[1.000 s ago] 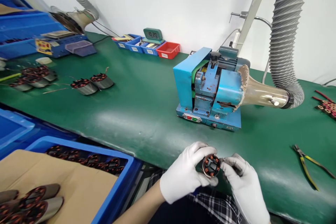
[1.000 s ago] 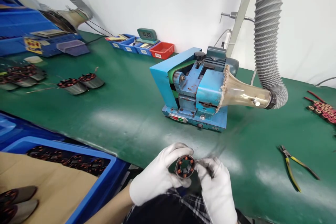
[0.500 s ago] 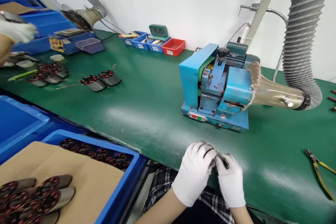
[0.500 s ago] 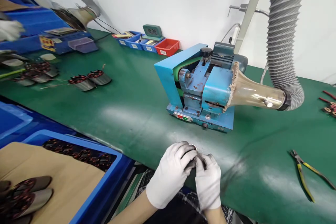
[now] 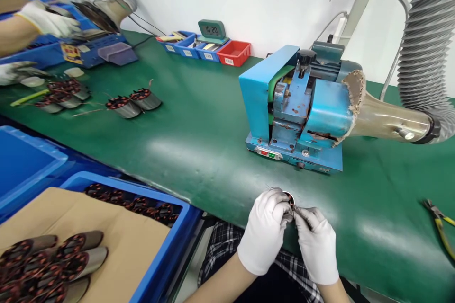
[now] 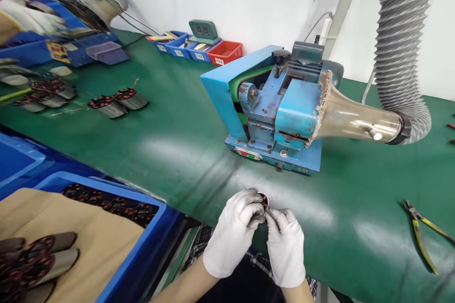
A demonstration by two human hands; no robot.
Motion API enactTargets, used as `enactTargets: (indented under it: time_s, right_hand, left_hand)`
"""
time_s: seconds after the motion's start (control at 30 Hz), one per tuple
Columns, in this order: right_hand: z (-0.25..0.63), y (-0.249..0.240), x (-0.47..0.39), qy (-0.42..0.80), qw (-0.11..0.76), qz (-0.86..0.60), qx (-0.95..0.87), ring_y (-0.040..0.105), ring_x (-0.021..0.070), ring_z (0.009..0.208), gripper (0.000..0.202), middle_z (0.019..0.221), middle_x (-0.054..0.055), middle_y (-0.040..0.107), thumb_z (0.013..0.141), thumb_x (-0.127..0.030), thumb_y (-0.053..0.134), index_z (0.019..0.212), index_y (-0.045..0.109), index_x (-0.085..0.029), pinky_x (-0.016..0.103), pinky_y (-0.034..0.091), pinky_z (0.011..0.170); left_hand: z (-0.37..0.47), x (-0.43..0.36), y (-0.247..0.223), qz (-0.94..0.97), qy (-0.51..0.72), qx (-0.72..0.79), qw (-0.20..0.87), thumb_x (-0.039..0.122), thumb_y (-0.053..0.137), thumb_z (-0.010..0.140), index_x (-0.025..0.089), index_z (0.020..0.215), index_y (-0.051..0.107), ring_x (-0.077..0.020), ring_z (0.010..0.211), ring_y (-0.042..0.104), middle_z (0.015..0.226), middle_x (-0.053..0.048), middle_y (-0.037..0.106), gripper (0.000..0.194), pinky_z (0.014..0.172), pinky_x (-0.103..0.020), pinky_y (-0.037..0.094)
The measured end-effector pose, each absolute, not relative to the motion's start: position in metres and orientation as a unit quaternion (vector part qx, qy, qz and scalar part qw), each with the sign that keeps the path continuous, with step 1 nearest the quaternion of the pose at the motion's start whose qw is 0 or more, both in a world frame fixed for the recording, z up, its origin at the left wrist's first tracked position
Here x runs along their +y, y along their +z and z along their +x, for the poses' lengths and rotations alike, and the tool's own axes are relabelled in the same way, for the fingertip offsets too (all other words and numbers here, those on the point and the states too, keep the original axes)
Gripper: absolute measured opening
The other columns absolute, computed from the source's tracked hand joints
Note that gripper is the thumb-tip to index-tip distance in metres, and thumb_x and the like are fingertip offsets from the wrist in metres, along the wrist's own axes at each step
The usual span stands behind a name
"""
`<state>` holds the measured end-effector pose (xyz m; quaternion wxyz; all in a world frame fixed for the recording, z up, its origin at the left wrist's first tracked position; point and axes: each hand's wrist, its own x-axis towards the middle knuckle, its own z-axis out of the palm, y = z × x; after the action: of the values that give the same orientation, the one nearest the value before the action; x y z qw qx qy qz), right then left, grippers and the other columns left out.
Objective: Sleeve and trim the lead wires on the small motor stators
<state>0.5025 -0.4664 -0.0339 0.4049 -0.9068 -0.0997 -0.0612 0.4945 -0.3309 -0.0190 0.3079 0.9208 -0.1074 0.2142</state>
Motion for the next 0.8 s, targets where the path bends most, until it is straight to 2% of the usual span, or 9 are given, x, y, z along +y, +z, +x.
enactTargets:
  time_s: [0.13,0.33,0.4,0.43,0.5,0.57,0.6,0.7,0.8]
  right_hand:
    - [0.504,-0.031,-0.462,-0.024,0.438,-0.898,-0.027,0.061,0.0168,0.066,0.022,0.072,0.004,0.064,0.083,-0.032,0.049,0.077,0.066,-0.019,0.027,0.047,0.063]
    - [0.516,-0.022,-0.465,0.102,0.476,-0.873,0.026,0.060,0.0205,0.071,0.022,0.076,0.005,0.065,0.078,-0.034,0.051,0.074,0.067,-0.020,0.032,0.045,0.069]
    - [0.522,-0.020,-0.467,0.124,0.489,-0.864,0.011,0.060,0.0208,0.073,0.022,0.077,0.005,0.065,0.078,-0.033,0.050,0.076,0.068,-0.020,0.032,0.044,0.070]
    - [0.525,-0.020,-0.468,0.131,0.492,-0.861,-0.001,0.059,0.0209,0.073,0.022,0.076,0.005,0.065,0.078,-0.033,0.050,0.076,0.068,-0.020,0.031,0.044,0.069]
    - [0.530,-0.020,-0.471,0.139,0.493,-0.858,-0.018,0.058,0.0208,0.070,0.021,0.074,0.006,0.064,0.077,-0.033,0.051,0.073,0.068,-0.020,0.031,0.043,0.065]
    - [0.534,-0.020,-0.472,0.153,0.510,-0.846,-0.013,0.055,0.0194,0.063,0.021,0.069,0.005,0.062,0.075,-0.034,0.053,0.070,0.066,-0.018,0.029,0.040,0.058]
    - [0.535,-0.019,-0.472,0.161,0.522,-0.837,-0.005,0.053,0.0181,0.059,0.022,0.066,0.005,0.061,0.075,-0.035,0.053,0.069,0.065,-0.018,0.029,0.039,0.055]
    - [0.533,-0.012,-0.473,0.194,0.574,-0.794,0.034,0.045,0.0137,0.046,0.025,0.053,0.001,0.054,0.073,-0.040,0.055,0.069,0.063,-0.016,0.026,0.034,0.046]
    - [0.528,0.003,-0.473,0.221,0.629,-0.742,0.072,0.039,0.0107,0.040,0.030,0.045,-0.003,0.048,0.069,-0.046,0.059,0.066,0.060,-0.016,0.025,0.032,0.042]
  left_hand:
    - [0.496,-0.328,-0.021,0.919,0.219,-0.122,0.305,0.009,0.045,0.083,0.018,0.085,0.056,-0.0217,0.104,0.054,0.097,-0.006,0.063,0.013,0.088,-0.040,0.046]
    - [0.504,-0.317,-0.005,0.928,0.205,-0.254,0.179,0.010,0.047,0.086,0.016,0.086,0.059,-0.0192,0.093,0.057,0.087,-0.005,0.064,0.013,0.092,-0.038,0.042]
    - [0.512,-0.310,0.004,0.921,0.165,-0.309,0.172,0.012,0.052,0.084,0.017,0.085,0.059,-0.0201,0.099,0.055,0.090,-0.004,0.064,0.008,0.096,-0.039,0.039]
    - [0.518,-0.305,0.007,0.916,0.143,-0.326,0.183,0.015,0.058,0.081,0.017,0.089,0.059,-0.0223,0.106,0.052,0.098,-0.005,0.063,0.008,0.098,-0.041,0.037]
    - [0.531,-0.297,0.009,0.917,0.083,-0.322,0.222,0.027,0.072,0.069,0.016,0.104,0.056,-0.0291,0.120,0.041,0.121,-0.011,0.054,0.040,0.101,-0.046,0.034]
    - [0.544,-0.290,0.003,0.919,0.005,-0.298,0.256,0.036,0.081,0.054,0.014,0.112,0.052,-0.0343,0.122,0.038,0.129,-0.016,0.046,0.068,0.099,-0.048,0.035]
    - [0.548,-0.289,-0.003,0.917,-0.028,-0.292,0.272,0.038,0.083,0.050,0.014,0.110,0.054,-0.0347,0.120,0.040,0.127,-0.017,0.048,0.071,0.098,-0.048,0.037]
    - [0.550,-0.291,-0.017,0.894,-0.074,-0.278,0.343,0.043,0.083,0.049,0.018,0.096,0.060,-0.0305,0.113,0.048,0.115,-0.011,0.057,0.058,0.096,-0.043,0.040]
    - [0.534,-0.300,-0.017,0.858,-0.068,-0.200,0.469,0.039,0.080,0.057,0.020,0.105,0.057,-0.0242,0.104,0.055,0.114,-0.009,0.056,0.056,0.090,-0.036,0.045]
